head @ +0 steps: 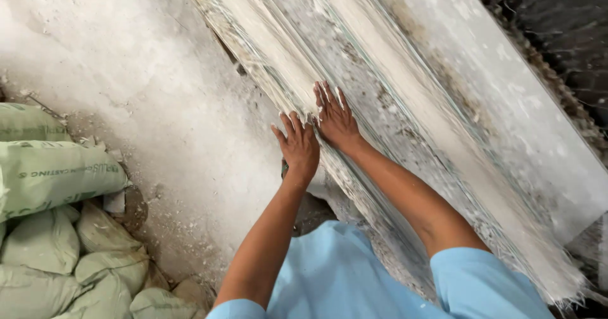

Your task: The person lays strands of white fiberglass onto a long, rectangular mold. They then scoop a white paste from a bucket and spread it over the fiberglass using their hands, smoothing the material along the length of the mold.

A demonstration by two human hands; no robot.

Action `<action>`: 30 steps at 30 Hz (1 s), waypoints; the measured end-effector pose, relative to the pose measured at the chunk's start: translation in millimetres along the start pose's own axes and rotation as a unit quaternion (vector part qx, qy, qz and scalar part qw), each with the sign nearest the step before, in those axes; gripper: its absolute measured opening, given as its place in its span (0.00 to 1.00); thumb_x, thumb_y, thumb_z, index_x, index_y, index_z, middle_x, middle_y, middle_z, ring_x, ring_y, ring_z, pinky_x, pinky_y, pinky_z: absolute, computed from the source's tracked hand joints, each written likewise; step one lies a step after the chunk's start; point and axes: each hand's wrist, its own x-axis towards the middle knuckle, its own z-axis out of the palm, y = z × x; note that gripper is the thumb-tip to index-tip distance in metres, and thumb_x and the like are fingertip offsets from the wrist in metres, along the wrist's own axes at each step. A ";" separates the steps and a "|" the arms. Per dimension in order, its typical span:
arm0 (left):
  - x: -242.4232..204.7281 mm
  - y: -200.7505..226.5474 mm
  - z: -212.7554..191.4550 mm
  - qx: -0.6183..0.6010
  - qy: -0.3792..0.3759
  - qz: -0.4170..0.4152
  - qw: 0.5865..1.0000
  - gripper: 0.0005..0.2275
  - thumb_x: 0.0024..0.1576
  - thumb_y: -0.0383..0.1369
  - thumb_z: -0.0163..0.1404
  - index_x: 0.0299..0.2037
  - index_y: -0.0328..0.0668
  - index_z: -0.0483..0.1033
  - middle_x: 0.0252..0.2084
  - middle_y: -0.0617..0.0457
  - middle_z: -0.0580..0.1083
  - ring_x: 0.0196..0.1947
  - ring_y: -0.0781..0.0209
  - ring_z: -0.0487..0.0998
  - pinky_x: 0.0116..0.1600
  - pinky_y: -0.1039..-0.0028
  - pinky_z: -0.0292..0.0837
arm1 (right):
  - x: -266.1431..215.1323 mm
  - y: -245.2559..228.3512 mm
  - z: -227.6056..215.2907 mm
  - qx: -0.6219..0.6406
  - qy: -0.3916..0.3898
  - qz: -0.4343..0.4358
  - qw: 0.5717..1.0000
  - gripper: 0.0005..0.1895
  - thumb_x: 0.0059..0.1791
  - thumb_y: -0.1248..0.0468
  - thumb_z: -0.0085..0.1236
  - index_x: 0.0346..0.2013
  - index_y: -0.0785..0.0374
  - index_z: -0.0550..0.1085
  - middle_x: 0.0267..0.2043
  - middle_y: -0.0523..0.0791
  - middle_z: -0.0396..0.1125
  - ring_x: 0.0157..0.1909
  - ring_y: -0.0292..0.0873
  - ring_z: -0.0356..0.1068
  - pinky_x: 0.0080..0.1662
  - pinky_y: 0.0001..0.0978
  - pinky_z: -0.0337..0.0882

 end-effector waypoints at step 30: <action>491.2 -369.8 -69.0 0.034 -0.101 -0.004 0.994 0.14 0.60 0.36 0.43 0.52 0.45 0.77 0.71 0.40 0.57 0.73 0.34 0.50 0.70 0.35 0.40 | 611.1 -92.0 6.4 -0.034 0.018 -0.019 0.999 0.43 0.54 0.56 0.48 0.77 0.73 0.43 0.82 0.52 0.36 0.82 0.51 0.30 0.76 0.52 0.35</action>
